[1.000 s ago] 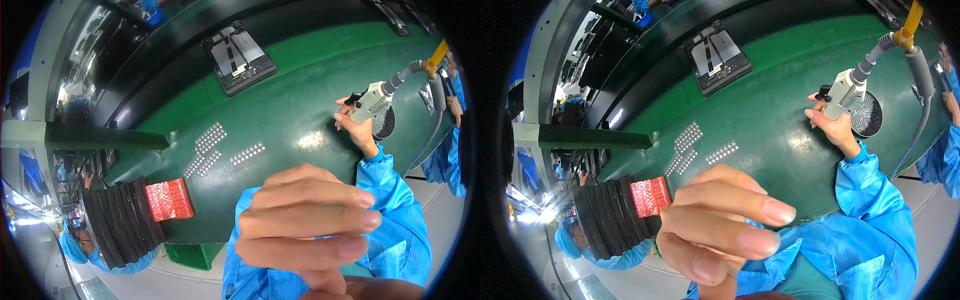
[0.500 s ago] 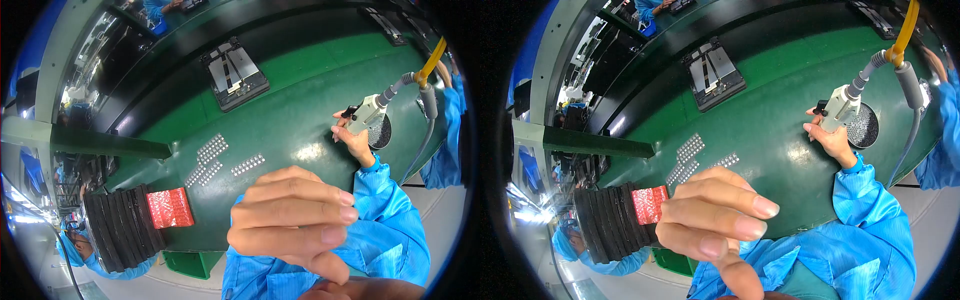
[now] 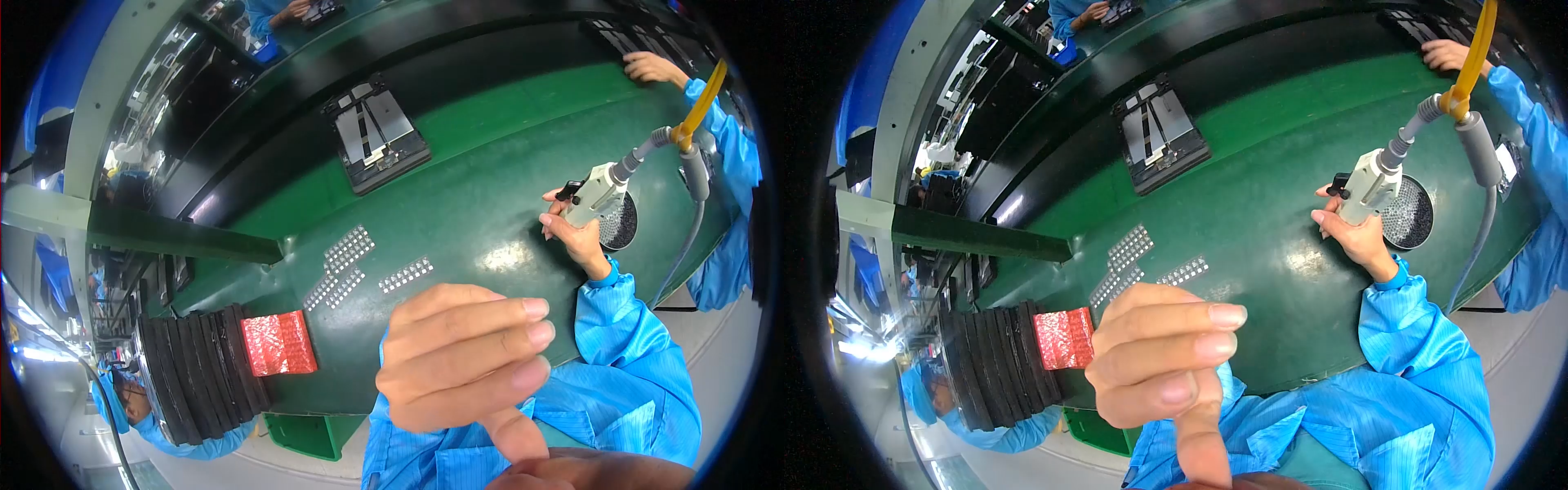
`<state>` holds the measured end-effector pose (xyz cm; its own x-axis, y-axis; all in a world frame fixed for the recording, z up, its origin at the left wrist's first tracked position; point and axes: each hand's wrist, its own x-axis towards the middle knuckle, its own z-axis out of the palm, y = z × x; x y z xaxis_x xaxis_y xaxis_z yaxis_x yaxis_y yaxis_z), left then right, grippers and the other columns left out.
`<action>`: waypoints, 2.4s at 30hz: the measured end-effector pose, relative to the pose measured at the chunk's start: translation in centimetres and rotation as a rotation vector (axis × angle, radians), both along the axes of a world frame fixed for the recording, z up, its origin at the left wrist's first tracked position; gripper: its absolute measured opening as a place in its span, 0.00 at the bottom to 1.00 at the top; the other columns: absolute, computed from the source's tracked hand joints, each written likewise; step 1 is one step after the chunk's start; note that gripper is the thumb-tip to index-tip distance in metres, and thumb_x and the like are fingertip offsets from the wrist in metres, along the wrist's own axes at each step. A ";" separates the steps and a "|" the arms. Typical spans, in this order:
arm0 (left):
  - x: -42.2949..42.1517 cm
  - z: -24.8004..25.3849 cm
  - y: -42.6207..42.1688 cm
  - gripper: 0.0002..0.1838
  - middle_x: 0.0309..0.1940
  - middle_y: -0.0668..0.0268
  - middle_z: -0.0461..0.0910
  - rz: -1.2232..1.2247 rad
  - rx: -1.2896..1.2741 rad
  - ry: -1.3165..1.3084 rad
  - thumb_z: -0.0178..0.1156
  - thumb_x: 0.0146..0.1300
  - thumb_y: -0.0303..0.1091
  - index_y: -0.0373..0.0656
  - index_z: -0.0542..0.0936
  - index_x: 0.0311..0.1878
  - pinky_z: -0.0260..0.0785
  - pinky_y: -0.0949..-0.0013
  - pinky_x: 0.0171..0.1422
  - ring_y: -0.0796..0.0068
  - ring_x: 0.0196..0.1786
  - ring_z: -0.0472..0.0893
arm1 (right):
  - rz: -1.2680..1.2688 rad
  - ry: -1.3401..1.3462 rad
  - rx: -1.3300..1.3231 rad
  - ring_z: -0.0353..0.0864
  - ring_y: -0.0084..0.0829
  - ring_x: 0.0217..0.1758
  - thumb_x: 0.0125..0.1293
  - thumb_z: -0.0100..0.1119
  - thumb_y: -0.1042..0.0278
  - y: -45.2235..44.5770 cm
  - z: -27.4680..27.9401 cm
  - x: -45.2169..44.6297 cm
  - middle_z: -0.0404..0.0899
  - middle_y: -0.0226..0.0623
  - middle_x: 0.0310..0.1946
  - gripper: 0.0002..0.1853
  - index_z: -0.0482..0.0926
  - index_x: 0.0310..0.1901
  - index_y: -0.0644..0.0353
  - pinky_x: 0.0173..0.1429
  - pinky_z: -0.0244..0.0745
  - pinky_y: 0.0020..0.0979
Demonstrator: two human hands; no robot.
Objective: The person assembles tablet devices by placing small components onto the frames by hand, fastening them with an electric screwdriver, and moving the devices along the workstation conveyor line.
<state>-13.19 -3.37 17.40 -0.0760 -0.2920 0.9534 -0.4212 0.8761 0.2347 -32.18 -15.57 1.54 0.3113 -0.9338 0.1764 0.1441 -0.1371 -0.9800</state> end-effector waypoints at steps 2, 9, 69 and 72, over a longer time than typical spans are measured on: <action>-0.6 0.0 0.0 0.33 0.33 0.59 0.79 0.083 -0.026 -0.020 0.45 0.65 0.64 0.39 0.70 0.50 0.72 0.69 0.28 0.64 0.28 0.82 | 0.006 0.011 -0.022 0.74 0.19 0.24 0.57 0.65 0.77 -0.2 0.0 -0.3 0.73 0.28 0.23 0.17 0.73 0.48 0.66 0.27 0.71 0.22; -2.2 -0.3 -0.4 0.27 0.27 0.60 0.82 0.139 -0.170 0.120 0.53 0.64 0.58 0.39 0.80 0.32 0.75 0.71 0.29 0.64 0.29 0.84 | 0.005 -0.006 -0.016 0.74 0.20 0.23 0.57 0.65 0.77 -0.6 -0.2 -1.0 0.73 0.28 0.23 0.17 0.73 0.47 0.65 0.26 0.70 0.22; -8.8 0.0 -4.8 0.32 0.28 0.58 0.80 0.060 -0.030 -0.065 0.39 0.68 0.61 0.36 0.73 0.43 0.73 0.70 0.26 0.63 0.26 0.82 | 0.032 0.033 0.021 0.75 0.22 0.25 0.58 0.60 0.79 -4.7 -0.2 -8.6 0.73 0.31 0.25 0.16 0.71 0.49 0.68 0.29 0.71 0.22; -9.4 0.3 -5.2 0.28 0.28 0.58 0.80 0.054 -0.010 -0.050 0.49 0.66 0.57 0.36 0.75 0.42 0.74 0.70 0.26 0.63 0.27 0.83 | 0.030 0.037 0.019 0.75 0.21 0.25 0.58 0.60 0.79 -4.9 -0.1 -9.1 0.73 0.31 0.25 0.17 0.71 0.49 0.68 0.29 0.71 0.22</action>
